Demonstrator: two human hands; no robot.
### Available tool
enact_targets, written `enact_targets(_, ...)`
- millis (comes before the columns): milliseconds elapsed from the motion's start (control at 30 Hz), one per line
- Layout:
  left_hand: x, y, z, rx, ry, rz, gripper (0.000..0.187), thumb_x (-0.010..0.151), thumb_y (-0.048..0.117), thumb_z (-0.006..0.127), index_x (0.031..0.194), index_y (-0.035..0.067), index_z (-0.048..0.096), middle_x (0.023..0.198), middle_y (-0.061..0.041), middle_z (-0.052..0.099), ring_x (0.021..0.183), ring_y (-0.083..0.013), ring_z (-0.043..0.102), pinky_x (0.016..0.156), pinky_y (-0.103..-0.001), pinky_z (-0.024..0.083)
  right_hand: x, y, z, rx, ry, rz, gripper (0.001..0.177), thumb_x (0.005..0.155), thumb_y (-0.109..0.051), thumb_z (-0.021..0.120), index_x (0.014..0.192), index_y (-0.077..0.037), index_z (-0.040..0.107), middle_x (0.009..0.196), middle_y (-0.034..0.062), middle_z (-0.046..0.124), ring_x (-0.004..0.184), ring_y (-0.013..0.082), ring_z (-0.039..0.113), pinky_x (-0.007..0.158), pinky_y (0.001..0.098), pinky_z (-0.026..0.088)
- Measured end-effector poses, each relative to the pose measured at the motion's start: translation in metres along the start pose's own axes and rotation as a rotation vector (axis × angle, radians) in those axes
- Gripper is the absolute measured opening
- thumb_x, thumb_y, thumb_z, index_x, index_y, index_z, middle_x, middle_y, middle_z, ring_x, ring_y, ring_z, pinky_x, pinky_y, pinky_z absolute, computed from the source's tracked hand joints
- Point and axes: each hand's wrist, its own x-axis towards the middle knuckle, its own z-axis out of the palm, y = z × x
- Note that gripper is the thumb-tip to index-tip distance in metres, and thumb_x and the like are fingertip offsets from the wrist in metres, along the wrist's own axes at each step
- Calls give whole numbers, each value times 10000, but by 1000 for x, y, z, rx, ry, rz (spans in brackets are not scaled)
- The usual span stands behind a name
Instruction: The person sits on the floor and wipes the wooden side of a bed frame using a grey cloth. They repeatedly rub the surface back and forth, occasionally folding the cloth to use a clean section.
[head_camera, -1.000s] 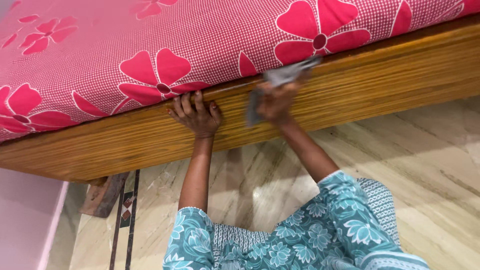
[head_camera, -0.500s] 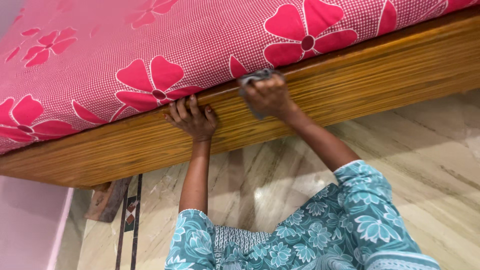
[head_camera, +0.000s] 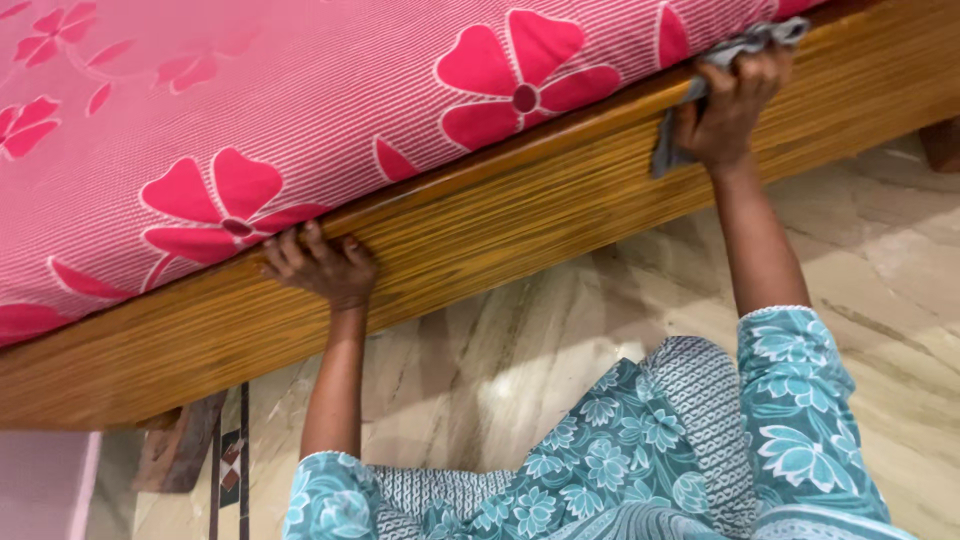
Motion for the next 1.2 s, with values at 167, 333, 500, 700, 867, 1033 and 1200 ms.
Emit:
enact_targets(167,1,2,3,17,4,-20,597,1110,513,327,1622,214,260,1506,-137,372,1520,-381,238,1259,-644,58,-3,67,-20,-13,5,94,463,1143,-487,488,1330,-77,592,1353,187,497,1373,385,436,1137,604,312)
enact_targets(333,1,3,1,33,-13,-21,602,1118,520,305,1643,241,212,1523,-127,354,1531,-372,228,1267,-649,39,-2,97,-34,20,18,125,472,1166,-477,422,1378,-85,579,1495,187,481,1450,385,419,1166,575,338)
enact_targets(500,0,1,1,11,-30,-18,604,1113,518,309,1644,244,221,1527,-125,334,1532,-364,228,1271,-653,58,1,103,-30,47,48,121,500,1133,-502,433,1388,-102,593,1474,170,485,1410,368,429,1132,566,345)
enact_targets(700,1,7,-3,28,-55,-48,611,1120,516,326,1638,210,220,1549,-145,328,1533,-408,239,1247,-678,66,-8,109,-34,67,-1,211,547,1143,-493,414,1502,-102,543,1583,156,429,1510,380,381,1242,565,329)
enact_targets(867,7,11,-9,-9,-38,-27,602,1121,486,368,1632,192,248,1532,-167,341,1520,-424,243,1245,-681,83,-38,121,-40,66,-96,596,654,1212,-539,375,1680,-104,240,1757,128,148,1654,346,104,1334,460,157)
enact_targets(1033,9,13,-9,-13,-17,-38,598,1114,484,372,1621,179,279,1503,-171,374,1512,-427,253,1244,-668,67,-80,152,-22,261,39,848,737,1238,-580,404,1702,-133,48,1785,110,14,1639,279,-7,1361,428,36)
enact_targets(1200,8,11,-3,-22,23,-28,592,1101,483,353,1612,191,294,1498,-155,402,1525,-397,249,1259,-644,51,-131,124,-22,262,85,1166,750,1166,-575,355,1724,-146,94,1805,154,11,1690,325,20,1389,497,14)
